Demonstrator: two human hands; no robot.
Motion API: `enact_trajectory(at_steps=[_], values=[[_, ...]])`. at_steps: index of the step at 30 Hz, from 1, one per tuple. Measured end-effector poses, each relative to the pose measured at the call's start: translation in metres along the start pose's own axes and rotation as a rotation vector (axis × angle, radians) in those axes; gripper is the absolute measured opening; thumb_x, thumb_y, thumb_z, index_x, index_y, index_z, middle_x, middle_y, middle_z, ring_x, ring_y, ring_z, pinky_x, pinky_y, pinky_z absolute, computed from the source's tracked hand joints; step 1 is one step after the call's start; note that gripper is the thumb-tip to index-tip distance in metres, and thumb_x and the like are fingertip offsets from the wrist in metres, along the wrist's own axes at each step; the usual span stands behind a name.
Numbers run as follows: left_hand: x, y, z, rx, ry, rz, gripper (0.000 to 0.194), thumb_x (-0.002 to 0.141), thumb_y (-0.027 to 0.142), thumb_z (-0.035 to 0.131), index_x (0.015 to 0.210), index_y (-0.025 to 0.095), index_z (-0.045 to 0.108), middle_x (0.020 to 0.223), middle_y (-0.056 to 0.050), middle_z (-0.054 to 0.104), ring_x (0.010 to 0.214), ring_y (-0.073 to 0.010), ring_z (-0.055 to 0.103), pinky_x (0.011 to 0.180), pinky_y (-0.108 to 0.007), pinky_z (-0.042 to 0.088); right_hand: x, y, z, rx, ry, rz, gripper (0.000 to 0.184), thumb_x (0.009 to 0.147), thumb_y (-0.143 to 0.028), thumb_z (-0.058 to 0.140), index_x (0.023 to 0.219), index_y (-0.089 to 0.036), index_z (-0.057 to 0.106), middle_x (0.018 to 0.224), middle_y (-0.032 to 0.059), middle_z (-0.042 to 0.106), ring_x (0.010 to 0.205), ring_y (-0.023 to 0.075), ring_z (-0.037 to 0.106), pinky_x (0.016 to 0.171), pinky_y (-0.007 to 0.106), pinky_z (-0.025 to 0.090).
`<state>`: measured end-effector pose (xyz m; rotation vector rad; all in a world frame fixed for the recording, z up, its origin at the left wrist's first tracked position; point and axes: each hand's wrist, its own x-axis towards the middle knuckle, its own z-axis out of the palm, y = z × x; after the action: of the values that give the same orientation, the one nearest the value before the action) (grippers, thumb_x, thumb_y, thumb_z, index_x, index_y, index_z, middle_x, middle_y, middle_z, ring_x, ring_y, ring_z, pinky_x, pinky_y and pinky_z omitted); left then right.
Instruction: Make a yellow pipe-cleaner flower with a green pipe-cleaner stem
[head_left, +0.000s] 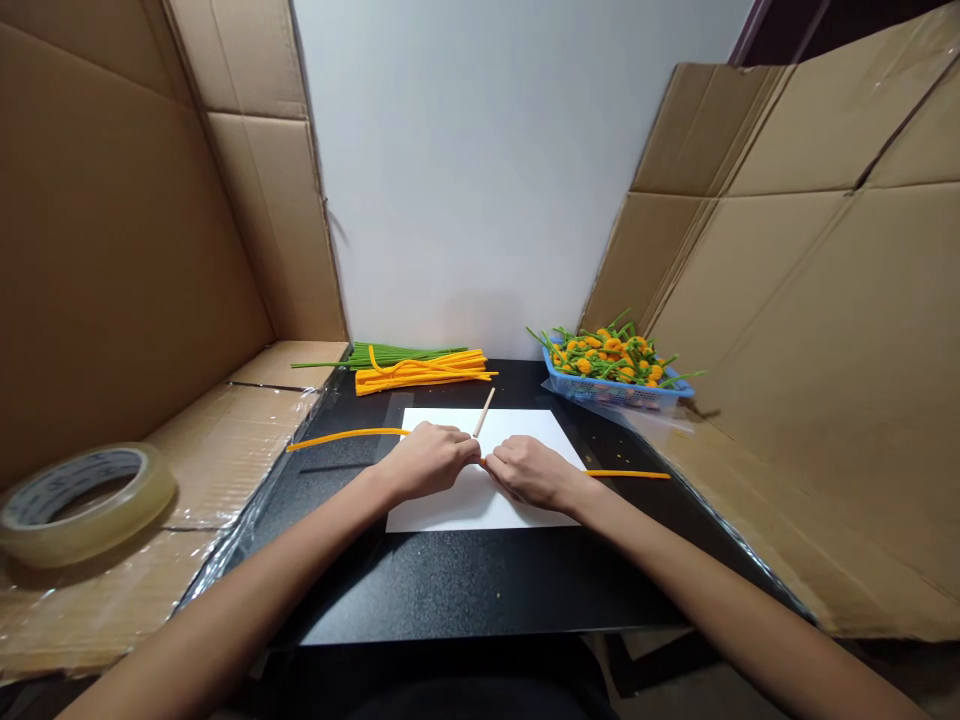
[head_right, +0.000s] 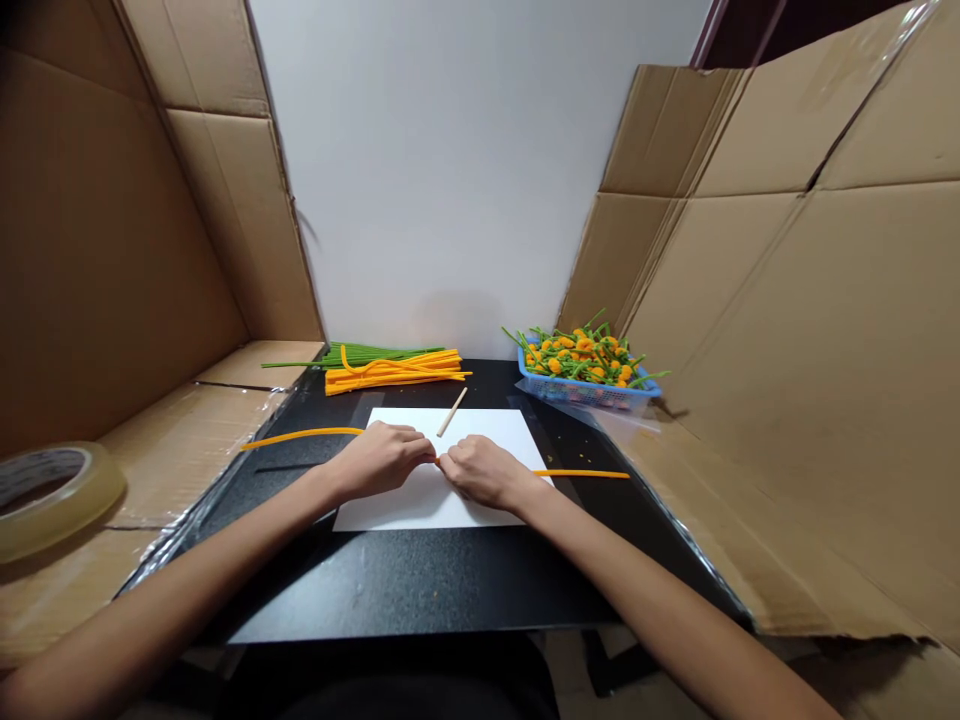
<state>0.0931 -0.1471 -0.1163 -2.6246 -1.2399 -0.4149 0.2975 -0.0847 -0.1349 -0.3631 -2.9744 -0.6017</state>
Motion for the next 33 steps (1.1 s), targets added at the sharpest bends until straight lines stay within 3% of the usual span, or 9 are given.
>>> enact_trajectory(at_steps=[7, 11, 16, 21, 25, 30, 33], values=[[0.001, -0.009, -0.007, 0.015, -0.016, -0.031, 0.024, 0.098, 0.029, 0.049, 0.091, 0.018, 0.069, 0.082, -0.004, 0.072, 0.071, -0.016, 0.065, 0.059, -0.025, 0.037, -0.007, 0.007, -0.003, 0.127, -0.035, 0.077, 0.021, 0.094, -0.013, 0.048, 0.079, -0.012, 0.063, 0.073, 0.0088, 0.066, 0.064, 0.0174, 0.058, 0.06, 0.031, 0.029], [-0.006, -0.041, -0.028, 0.028, -0.078, -0.131, 0.021, 0.095, 0.028, 0.054, 0.086, 0.019, 0.07, 0.078, -0.005, 0.071, 0.064, -0.0155, 0.063, 0.056, -0.023, 0.035, -0.013, 0.026, -0.007, 0.167, -0.092, 0.228, 0.026, 0.095, -0.019, 0.048, 0.077, -0.013, 0.067, 0.076, 0.0096, 0.069, 0.067, 0.0181, 0.06, 0.061, 0.03, 0.029], [-0.041, -0.091, -0.062, -0.039, -0.073, -0.274, 0.025, 0.093, 0.025, 0.05, 0.08, 0.021, 0.071, 0.062, -0.001, 0.065, 0.054, -0.0135, 0.058, 0.054, -0.022, 0.034, -0.022, 0.048, -0.01, 0.183, -0.084, 0.318, 0.03, 0.097, -0.03, 0.049, 0.079, -0.016, 0.069, 0.079, 0.0078, 0.069, 0.069, 0.0172, 0.06, 0.058, 0.029, 0.025], [-0.071, -0.118, -0.069, -0.253, -0.09, -0.465, 0.033, 0.093, 0.035, 0.045, 0.083, 0.019, 0.072, 0.064, -0.001, 0.065, 0.057, -0.0126, 0.056, 0.056, -0.021, 0.035, -0.027, 0.057, -0.008, 0.178, -0.093, 0.409, 0.03, 0.097, -0.03, 0.05, 0.079, -0.017, 0.071, 0.082, 0.008, 0.069, 0.073, 0.0183, 0.062, 0.059, 0.028, 0.029], [-0.066, -0.111, -0.057, -0.371, -0.085, -0.465, 0.037, 0.093, 0.041, 0.046, 0.083, 0.016, 0.072, 0.063, -0.002, 0.066, 0.056, -0.0129, 0.054, 0.055, -0.021, 0.034, -0.023, 0.055, -0.012, 0.227, -0.049, 0.443, 0.026, 0.092, -0.039, 0.06, 0.098, -0.017, 0.072, 0.094, 0.01, 0.07, 0.089, 0.0245, 0.063, 0.073, 0.032, 0.042], [-0.038, -0.079, -0.048, -0.469, -0.129, -0.363, 0.034, 0.091, 0.043, 0.053, 0.077, 0.017, 0.07, 0.063, -0.002, 0.068, 0.056, -0.0123, 0.056, 0.055, -0.021, 0.034, 0.014, 0.034, -0.025, 0.469, 0.202, 0.375, 0.043, 0.089, -0.044, 0.063, 0.124, -0.018, 0.062, 0.122, 0.0123, 0.064, 0.112, 0.0263, 0.058, 0.097, 0.04, 0.044], [-0.021, -0.066, -0.043, -0.633, -0.08, -0.346, 0.036, 0.089, 0.048, 0.057, 0.083, 0.015, 0.071, 0.06, -0.003, 0.067, 0.053, -0.0124, 0.053, 0.052, -0.022, 0.033, 0.042, 0.017, -0.03, 0.664, 0.269, 0.323, 0.039, 0.089, -0.034, 0.065, 0.124, -0.018, 0.061, 0.12, 0.0117, 0.067, 0.107, 0.0244, 0.062, 0.093, 0.038, 0.046]])
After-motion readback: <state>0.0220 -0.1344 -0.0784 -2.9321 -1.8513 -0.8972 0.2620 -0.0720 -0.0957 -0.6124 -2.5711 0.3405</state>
